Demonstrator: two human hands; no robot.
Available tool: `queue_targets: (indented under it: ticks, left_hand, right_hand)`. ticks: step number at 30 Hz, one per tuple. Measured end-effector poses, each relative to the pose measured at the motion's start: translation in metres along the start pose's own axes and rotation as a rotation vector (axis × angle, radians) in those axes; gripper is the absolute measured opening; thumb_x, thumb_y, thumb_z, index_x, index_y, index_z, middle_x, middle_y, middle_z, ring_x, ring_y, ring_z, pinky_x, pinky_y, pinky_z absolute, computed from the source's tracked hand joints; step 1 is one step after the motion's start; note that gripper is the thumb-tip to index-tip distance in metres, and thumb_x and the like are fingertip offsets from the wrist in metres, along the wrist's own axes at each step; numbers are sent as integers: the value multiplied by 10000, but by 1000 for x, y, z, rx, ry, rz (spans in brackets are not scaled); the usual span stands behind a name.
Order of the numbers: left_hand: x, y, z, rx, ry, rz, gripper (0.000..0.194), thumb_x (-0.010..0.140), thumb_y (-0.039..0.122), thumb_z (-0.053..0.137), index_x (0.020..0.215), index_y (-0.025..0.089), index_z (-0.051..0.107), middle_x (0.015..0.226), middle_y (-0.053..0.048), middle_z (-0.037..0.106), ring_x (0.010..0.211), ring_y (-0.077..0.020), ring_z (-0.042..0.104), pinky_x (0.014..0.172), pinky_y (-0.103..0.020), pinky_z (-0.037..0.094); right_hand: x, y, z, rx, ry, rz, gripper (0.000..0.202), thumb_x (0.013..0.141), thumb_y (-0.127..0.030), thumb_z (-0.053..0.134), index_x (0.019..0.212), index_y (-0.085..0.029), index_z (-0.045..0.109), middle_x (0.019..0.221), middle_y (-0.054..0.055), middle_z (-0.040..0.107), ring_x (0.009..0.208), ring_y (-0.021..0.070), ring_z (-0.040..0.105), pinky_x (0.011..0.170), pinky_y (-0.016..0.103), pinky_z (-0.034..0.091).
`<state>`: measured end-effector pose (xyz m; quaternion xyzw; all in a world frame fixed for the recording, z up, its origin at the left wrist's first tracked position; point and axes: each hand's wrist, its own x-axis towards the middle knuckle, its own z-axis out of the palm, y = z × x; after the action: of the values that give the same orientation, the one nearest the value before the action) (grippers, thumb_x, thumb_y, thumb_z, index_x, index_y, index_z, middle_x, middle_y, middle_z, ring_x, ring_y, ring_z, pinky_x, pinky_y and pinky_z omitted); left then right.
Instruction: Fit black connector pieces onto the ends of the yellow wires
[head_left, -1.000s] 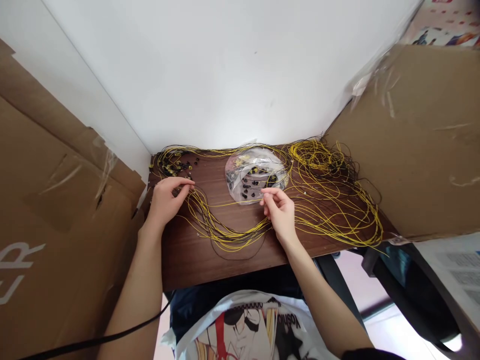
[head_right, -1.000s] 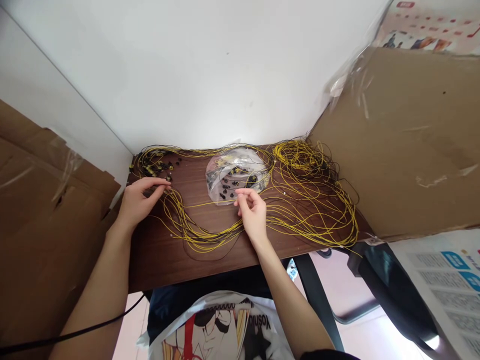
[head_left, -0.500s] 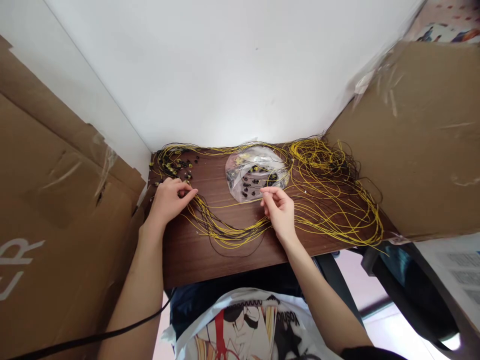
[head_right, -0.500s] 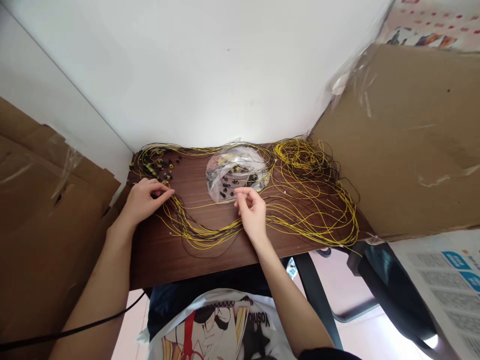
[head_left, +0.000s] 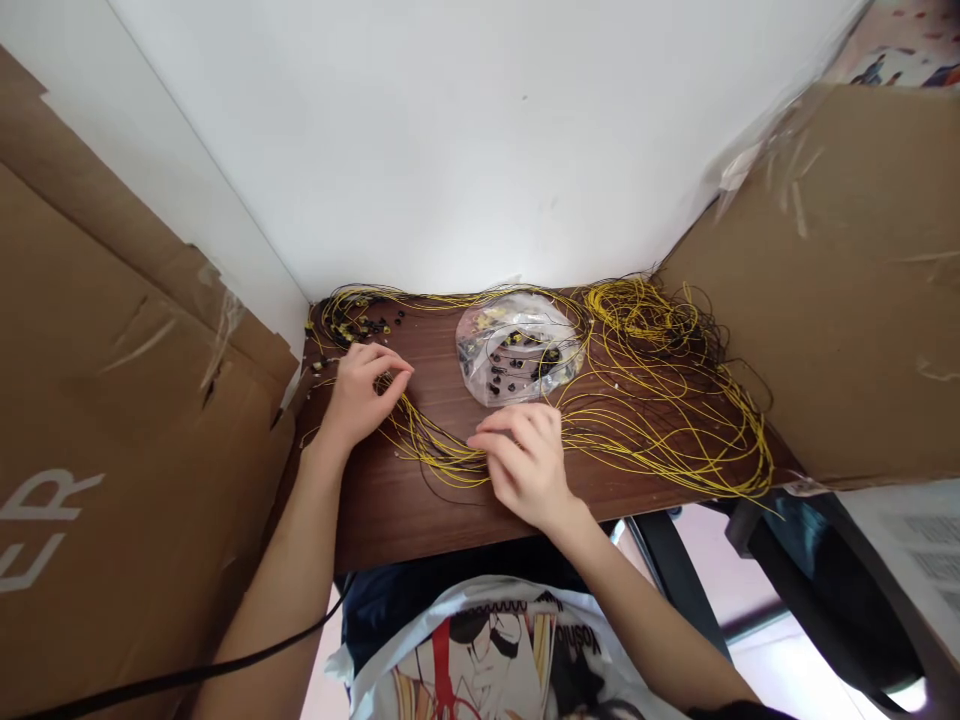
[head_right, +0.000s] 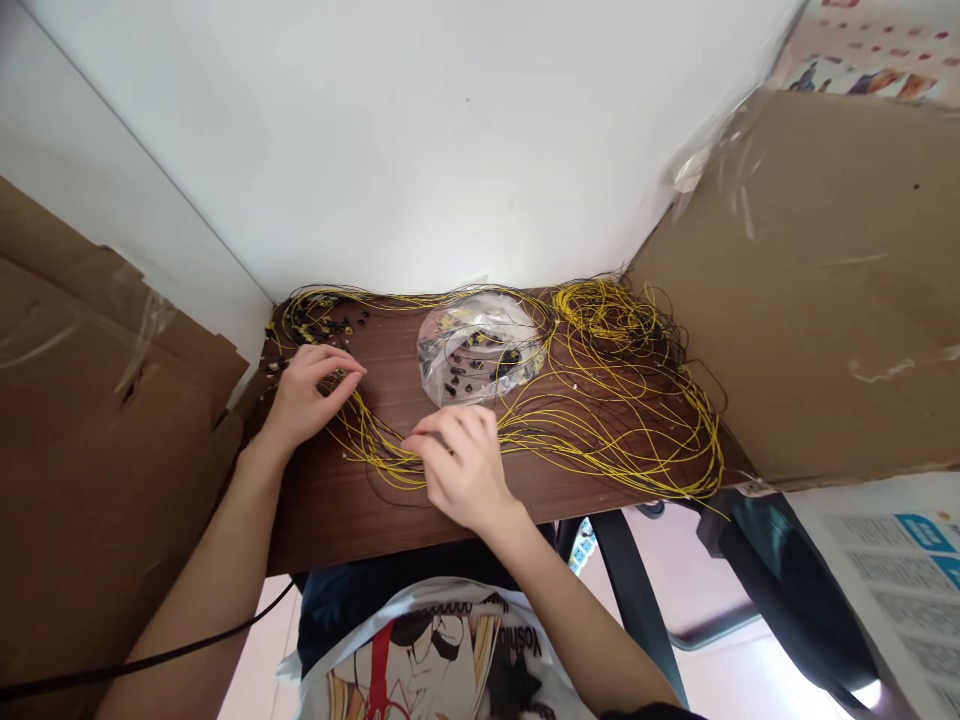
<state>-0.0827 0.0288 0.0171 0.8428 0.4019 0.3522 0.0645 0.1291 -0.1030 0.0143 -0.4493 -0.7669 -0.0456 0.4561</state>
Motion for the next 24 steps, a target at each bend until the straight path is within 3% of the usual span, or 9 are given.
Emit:
queue_targets:
  ticks: [3, 7, 11, 16, 24]
  left_hand:
    - [1, 8, 7, -119, -113, 64, 180, 863, 249, 518, 784, 158, 652, 795, -39, 635, 799, -169, 513, 800, -315, 398]
    - [-1, 12, 18, -100, -211, 95, 186, 868, 246, 503, 799, 160, 653, 778, -41, 601, 777, -166, 494, 754, -300, 395]
    - [-4, 13, 24, -14, -247, 60, 196, 880, 237, 471, 823, 162, 643, 743, -31, 551, 748, -162, 482, 721, -296, 379]
    - [-4, 14, 26, 25, -295, 22, 170, 879, 220, 461, 847, 165, 618, 707, -17, 536, 716, -162, 478, 701, -294, 369]
    - [-5, 8, 32, 29, -286, 25, 163, 889, 241, 457, 849, 172, 599, 725, -20, 561, 716, -163, 482, 698, -285, 376]
  right_hand:
    - [4, -19, 1, 86, -108, -49, 214, 856, -68, 456, 882, -205, 620, 874, 14, 659, 881, 165, 529, 806, 350, 347]
    - [12, -39, 12, 146, -344, -106, 212, 879, -80, 437, 887, -180, 624, 881, 22, 656, 866, 165, 509, 741, 323, 355]
    - [16, -46, 34, -5, -495, 56, 181, 878, -143, 479, 993, -163, 618, 975, 63, 624, 924, 198, 480, 763, 338, 368]
    - [18, -43, 55, -168, -540, 187, 142, 889, -215, 497, 909, -176, 632, 985, 66, 590, 907, 216, 464, 755, 347, 386]
    - [26, -49, 59, -277, -603, 123, 144, 897, -154, 470, 901, -153, 614, 943, 96, 571, 904, 228, 463, 717, 345, 398]
